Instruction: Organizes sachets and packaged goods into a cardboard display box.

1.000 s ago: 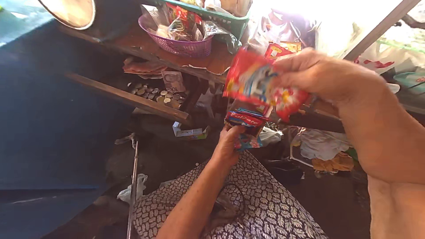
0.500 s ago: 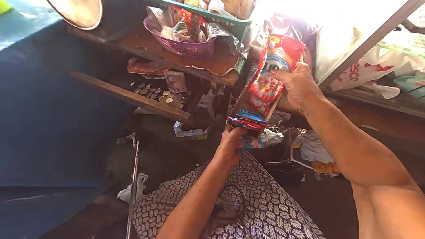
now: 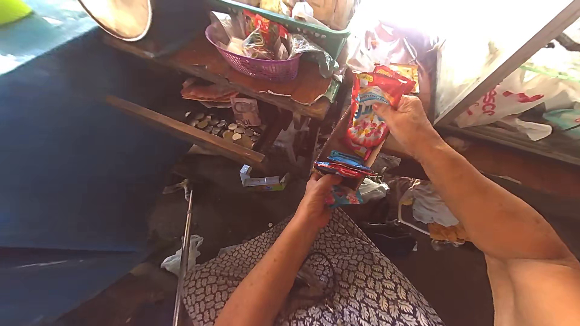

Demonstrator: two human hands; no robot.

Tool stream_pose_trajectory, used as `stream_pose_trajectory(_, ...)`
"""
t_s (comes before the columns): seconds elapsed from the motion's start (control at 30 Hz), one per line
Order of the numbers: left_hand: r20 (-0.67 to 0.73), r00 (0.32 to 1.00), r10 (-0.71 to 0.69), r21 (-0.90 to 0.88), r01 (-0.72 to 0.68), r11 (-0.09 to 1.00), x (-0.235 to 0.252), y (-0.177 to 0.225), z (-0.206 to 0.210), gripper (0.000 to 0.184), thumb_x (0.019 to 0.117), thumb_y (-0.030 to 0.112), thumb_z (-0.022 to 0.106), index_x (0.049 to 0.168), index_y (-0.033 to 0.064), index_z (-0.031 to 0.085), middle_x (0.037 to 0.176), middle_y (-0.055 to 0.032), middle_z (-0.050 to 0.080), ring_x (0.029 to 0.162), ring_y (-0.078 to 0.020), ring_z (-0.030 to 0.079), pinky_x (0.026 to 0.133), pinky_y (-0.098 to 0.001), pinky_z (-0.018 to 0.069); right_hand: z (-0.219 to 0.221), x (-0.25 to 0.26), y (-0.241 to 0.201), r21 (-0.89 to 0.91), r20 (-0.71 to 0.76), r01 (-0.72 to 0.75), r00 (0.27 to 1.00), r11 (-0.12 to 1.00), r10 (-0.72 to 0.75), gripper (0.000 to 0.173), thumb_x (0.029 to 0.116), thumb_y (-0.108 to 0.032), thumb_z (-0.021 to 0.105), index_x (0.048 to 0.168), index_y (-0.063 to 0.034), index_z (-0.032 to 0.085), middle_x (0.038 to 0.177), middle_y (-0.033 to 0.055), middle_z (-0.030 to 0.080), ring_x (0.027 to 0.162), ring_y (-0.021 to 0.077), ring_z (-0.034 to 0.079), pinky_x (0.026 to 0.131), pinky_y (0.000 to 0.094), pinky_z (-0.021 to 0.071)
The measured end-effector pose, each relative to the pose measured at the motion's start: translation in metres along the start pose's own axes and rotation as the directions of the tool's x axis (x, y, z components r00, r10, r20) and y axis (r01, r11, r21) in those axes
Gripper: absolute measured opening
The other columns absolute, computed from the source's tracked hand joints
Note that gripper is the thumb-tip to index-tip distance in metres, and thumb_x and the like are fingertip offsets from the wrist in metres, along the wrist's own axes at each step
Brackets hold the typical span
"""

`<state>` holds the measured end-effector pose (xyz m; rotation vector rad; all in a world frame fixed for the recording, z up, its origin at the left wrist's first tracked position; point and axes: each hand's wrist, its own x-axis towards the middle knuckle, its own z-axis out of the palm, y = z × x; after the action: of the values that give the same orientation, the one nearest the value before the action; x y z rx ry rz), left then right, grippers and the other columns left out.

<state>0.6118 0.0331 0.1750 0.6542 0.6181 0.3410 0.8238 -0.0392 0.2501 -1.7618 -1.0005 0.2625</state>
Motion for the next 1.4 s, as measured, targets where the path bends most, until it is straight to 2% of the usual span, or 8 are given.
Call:
stream_pose_trajectory(0.17, -0.013, 1.0, -0.012, -0.001, 0.012, 1.0, 0.0, 0.0, 0.0, 0.026, 0.0932, 0.001, 0.057, 0.118, 0.0064, 0.052, 0.083, -0.0092, 0.066, 0.073, -0.0168, 0.067, 0.07, -0.0336, 0.0595, -0.001, -0.013, -0.01, -0.431, 0.347, 0.062, 0.932, 0.9, 0.102, 0.019, 0.1024, -0.014, 0.057, 0.109, 0.0003, 0.069, 0.094, 0.0175, 0.07, 0.095, 0.0324, 0.068, 0.086, 0.0584, 0.0516)
stream_pose_trajectory(0.4, 0.004, 1.0, -0.012, 0.014, 0.012, 1.0, -0.001, 0.003, 0.0, 0.024, 0.0943, 0.002, 0.057, 0.117, 0.0068, 0.053, 0.085, -0.0087, 0.066, 0.075, -0.0163, 0.068, 0.072, -0.0334, 0.0597, -0.016, 0.009, -0.02, 0.253, -0.039, 0.081, 0.997, 0.964, -0.073, 0.015, 0.0982, 0.001, 0.056, 0.108, -0.0032, 0.067, 0.097, -0.0018, 0.072, 0.092, 0.0039, 0.069, 0.088, 0.0272, 0.0589)
stream_pose_trajectory(0.53, 0.029, 1.0, -0.004, 0.017, 0.003, 1.0, 0.001, 0.003, 0.0, 0.032, 0.0929, 0.003, 0.059, 0.124, 0.0045, 0.052, 0.094, -0.0114, 0.068, 0.084, -0.0187, 0.069, 0.077, -0.0357, 0.0599, -0.046, 0.024, -0.053, -0.171, -0.044, 0.244, 0.966, 0.955, -0.255, 0.017, 0.1012, -0.007, 0.052, 0.098, -0.0069, 0.069, 0.084, -0.0086, 0.068, 0.076, -0.0053, 0.063, 0.074, 0.0187, 0.0563)
stream_pose_trajectory(0.67, -0.007, 1.0, 0.007, 0.048, -0.006, 0.999, 0.0, 0.004, 0.002, 0.034, 0.0921, 0.002, 0.061, 0.125, 0.0034, 0.052, 0.096, -0.0107, 0.067, 0.085, -0.0178, 0.069, 0.076, -0.0346, 0.0596, -0.049, 0.038, -0.075, -0.717, 0.388, 0.447, 0.893, 0.535, -0.226, 0.018, 0.0977, -0.005, 0.054, 0.096, 0.0022, 0.071, 0.095, 0.027, 0.07, 0.096, 0.0474, 0.068, 0.082, 0.0682, 0.0487)
stream_pose_trajectory(0.8, -0.025, 1.0, -0.007, 0.084, 0.009, 0.996, -0.001, 0.006, 0.003, 0.039, 0.0915, 0.004, 0.063, 0.128, 0.0039, 0.049, 0.097, -0.01, 0.066, 0.084, -0.017, 0.068, 0.074, -0.033, 0.0588, 0.005, 0.032, -0.044, -0.711, 0.643, 0.654, 0.753, 0.26, -0.137, 0.003, 0.0797, 0.001, 0.076, 0.081, 0.0015, 0.073, 0.087, 0.0228, 0.07, 0.1, 0.0493, 0.064, 0.1, 0.0688, 0.0408)
stream_pose_trajectory(0.9, -0.003, 1.0, -0.022, 0.061, 0.022, 0.998, -0.002, 0.007, 0.004, 0.039, 0.0933, 0.006, 0.062, 0.129, 0.0041, 0.047, 0.095, -0.0099, 0.066, 0.082, -0.0166, 0.068, 0.072, -0.0322, 0.0587, 0.023, 0.031, -0.003, -0.561, 0.678, 0.749, 0.66, 0.352, -0.324, 0.008, 0.0775, 0.008, 0.074, 0.08, 0.0016, 0.07, 0.086, 0.0209, 0.069, 0.098, 0.0454, 0.066, 0.106, 0.067, 0.0398)
stream_pose_trajectory(1.1, 0.004, 1.0, -0.016, 0.041, 0.016, 0.999, -0.006, 0.01, 0.004, 0.036, 0.0928, 0.002, 0.06, 0.127, 0.0043, 0.048, 0.093, -0.0086, 0.066, 0.081, -0.0149, 0.068, 0.071, -0.03, 0.0586, 0.006, 0.021, -0.005, -0.554, 0.528, 0.665, 0.746, 0.502, -0.406, 0.025, 0.0995, -0.005, 0.055, 0.117, -0.0013, 0.072, 0.127, 0.0227, 0.066, 0.132, 0.0487, 0.052, 0.114, 0.0704, 0.0288)
stream_pose_trajectory(1.4, 0.024, 0.999, 0.025, 0.095, -0.027, 0.995, -0.007, 0.009, 0.005, 0.036, 0.0947, 0.006, 0.059, 0.129, 0.0029, 0.049, 0.097, -0.0105, 0.068, 0.086, -0.0167, 0.07, 0.077, -0.0332, 0.0606, -0.032, -0.019, 0.032, -0.56, -0.189, 0.221, 0.904, 0.798, -0.383, 0.055, 0.107, -0.031, 0.049, 0.151, 0.001, 0.044, 0.162, 0.0279, 0.03, 0.15, 0.0402, 0.031, 0.122, 0.0513, 0.029)
